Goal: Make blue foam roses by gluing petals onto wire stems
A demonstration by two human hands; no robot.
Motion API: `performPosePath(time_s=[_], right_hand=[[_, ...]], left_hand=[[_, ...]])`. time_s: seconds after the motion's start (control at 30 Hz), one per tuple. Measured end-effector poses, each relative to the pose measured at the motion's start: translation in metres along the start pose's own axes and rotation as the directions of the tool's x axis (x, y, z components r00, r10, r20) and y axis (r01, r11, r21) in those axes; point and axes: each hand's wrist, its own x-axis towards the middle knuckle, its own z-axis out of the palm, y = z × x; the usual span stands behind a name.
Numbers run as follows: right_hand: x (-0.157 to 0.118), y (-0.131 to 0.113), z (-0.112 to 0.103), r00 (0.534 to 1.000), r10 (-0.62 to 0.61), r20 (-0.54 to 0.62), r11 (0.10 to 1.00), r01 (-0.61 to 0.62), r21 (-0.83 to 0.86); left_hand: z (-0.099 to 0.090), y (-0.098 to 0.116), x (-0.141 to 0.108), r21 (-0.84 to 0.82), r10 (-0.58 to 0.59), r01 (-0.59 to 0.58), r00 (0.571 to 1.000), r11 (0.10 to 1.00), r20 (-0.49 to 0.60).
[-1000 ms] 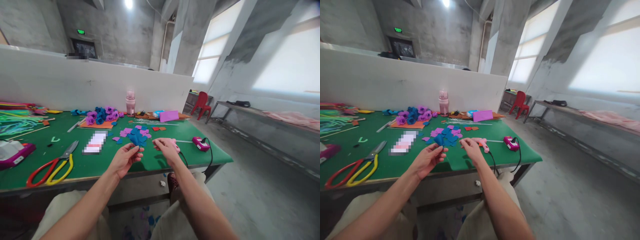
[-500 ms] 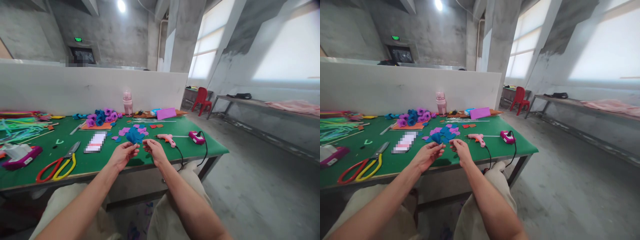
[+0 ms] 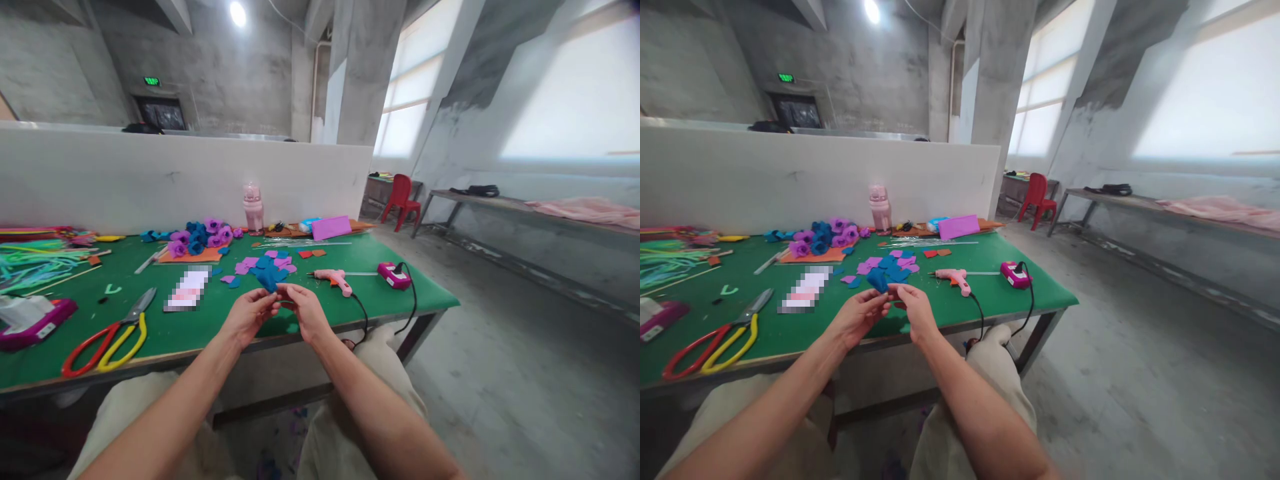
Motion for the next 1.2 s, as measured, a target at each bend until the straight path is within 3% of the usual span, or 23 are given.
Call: performPosePath(time_s=[0.63, 0.93, 1.2], right_hand=[[-0.004, 0.002, 0.008, 0.998, -0.004, -0.056, 0.999, 0.001, -0.052], [-0.002, 0.005, 0.008, 0.996, 0.023, -0.082, 0.999, -0.019, 0.050], [-0.001, 0.003, 0.007, 0.994, 0.054, -0.093, 0.996, -0.046, 0.079]], left_hand=[[0.002, -0.001, -0.002, 0.004, 0.034, -0.034, 0.999, 0.999, 0.030], [0.015, -0.004, -0.004, -0.026, 0.044, -0.043, 0.999, 0.999, 0.026], [0.016, -0.005, -0.004, -0.007, 0.050, -0.050, 0.999, 0.999, 0.018]])
